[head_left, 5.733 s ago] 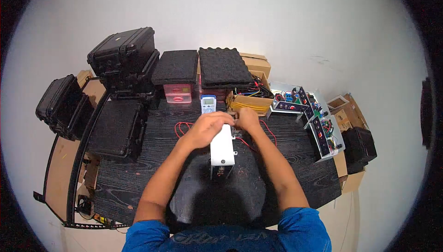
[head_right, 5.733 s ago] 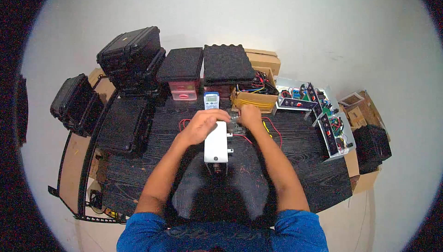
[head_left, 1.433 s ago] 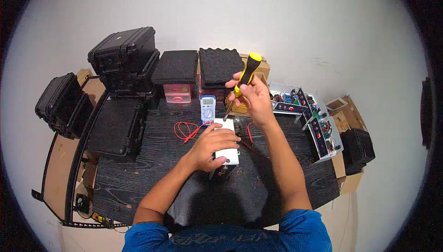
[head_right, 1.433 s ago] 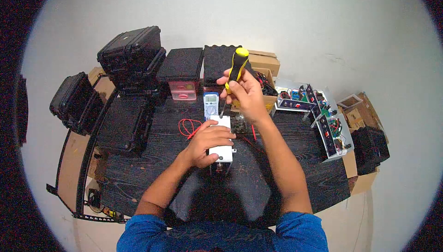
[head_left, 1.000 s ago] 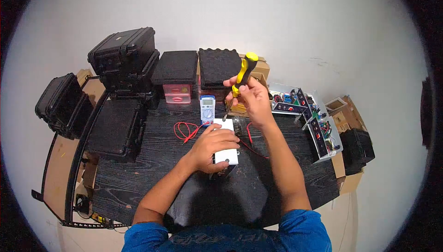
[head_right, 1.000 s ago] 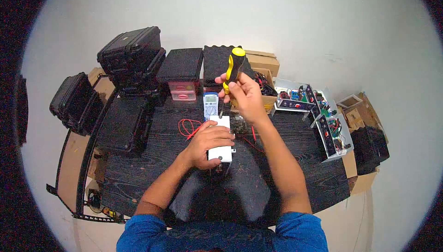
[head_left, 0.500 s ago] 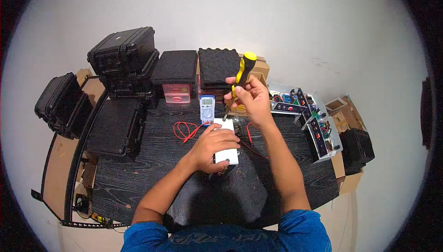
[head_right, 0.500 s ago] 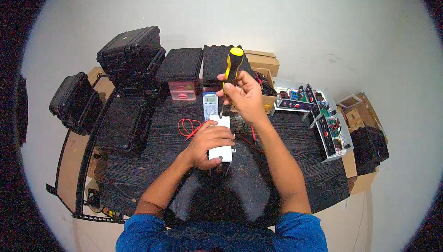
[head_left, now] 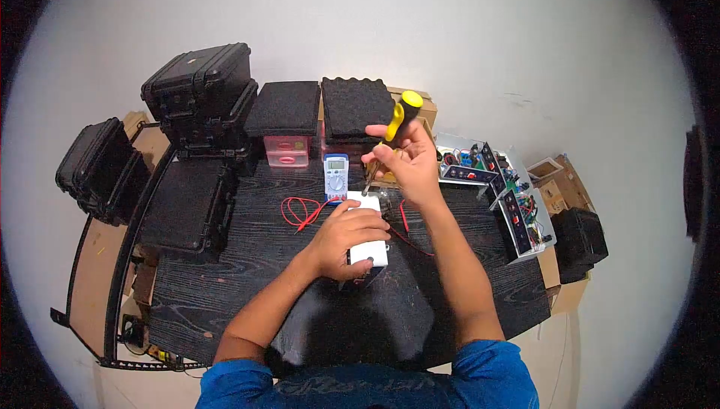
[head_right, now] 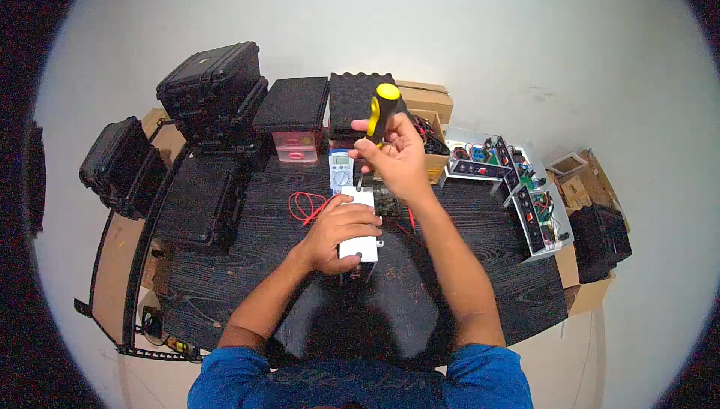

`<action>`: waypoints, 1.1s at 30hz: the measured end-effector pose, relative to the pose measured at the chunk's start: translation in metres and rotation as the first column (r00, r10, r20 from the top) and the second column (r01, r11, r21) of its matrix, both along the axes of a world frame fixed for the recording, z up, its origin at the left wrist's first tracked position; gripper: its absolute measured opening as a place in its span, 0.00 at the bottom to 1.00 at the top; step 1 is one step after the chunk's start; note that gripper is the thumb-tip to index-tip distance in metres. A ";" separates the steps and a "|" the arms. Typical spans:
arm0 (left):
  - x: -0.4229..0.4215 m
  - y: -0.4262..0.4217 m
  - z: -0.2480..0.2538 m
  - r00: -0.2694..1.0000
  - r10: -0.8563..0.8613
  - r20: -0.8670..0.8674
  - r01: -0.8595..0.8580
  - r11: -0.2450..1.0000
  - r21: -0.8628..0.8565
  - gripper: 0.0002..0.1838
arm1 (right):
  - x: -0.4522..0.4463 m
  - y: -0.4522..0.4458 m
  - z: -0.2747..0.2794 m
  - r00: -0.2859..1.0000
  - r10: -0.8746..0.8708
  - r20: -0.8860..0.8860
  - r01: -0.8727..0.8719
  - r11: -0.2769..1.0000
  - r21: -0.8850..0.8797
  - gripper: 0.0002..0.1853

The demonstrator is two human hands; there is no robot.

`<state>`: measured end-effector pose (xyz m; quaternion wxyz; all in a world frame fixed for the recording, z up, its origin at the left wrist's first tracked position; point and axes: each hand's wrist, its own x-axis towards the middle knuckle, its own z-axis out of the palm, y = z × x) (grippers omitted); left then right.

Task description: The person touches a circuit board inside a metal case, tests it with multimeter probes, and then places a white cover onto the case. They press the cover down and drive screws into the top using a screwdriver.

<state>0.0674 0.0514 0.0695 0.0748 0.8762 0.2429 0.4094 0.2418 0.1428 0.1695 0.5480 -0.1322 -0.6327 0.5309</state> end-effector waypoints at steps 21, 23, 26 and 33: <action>-0.001 0.000 0.000 1.000 -0.012 0.002 0.012 1.000 -0.020 0.29 | 0.007 0.010 -0.011 0.990 0.117 -0.074 -0.117 0.993 0.004 0.20; -0.001 0.001 -0.001 1.000 -0.014 0.002 0.014 1.000 -0.017 0.29 | 0.006 0.006 -0.008 0.997 0.063 -0.050 -0.062 0.998 0.018 0.20; -0.001 0.001 -0.001 1.000 -0.012 0.007 0.012 1.000 -0.012 0.29 | 0.003 -0.002 -0.006 1.000 -0.020 -0.013 0.020 1.000 0.007 0.21; 0.000 0.000 -0.001 1.000 -0.004 -0.002 0.004 1.000 -0.021 0.29 | 0.011 0.008 -0.012 0.981 0.184 -0.062 -0.184 0.983 -0.002 0.13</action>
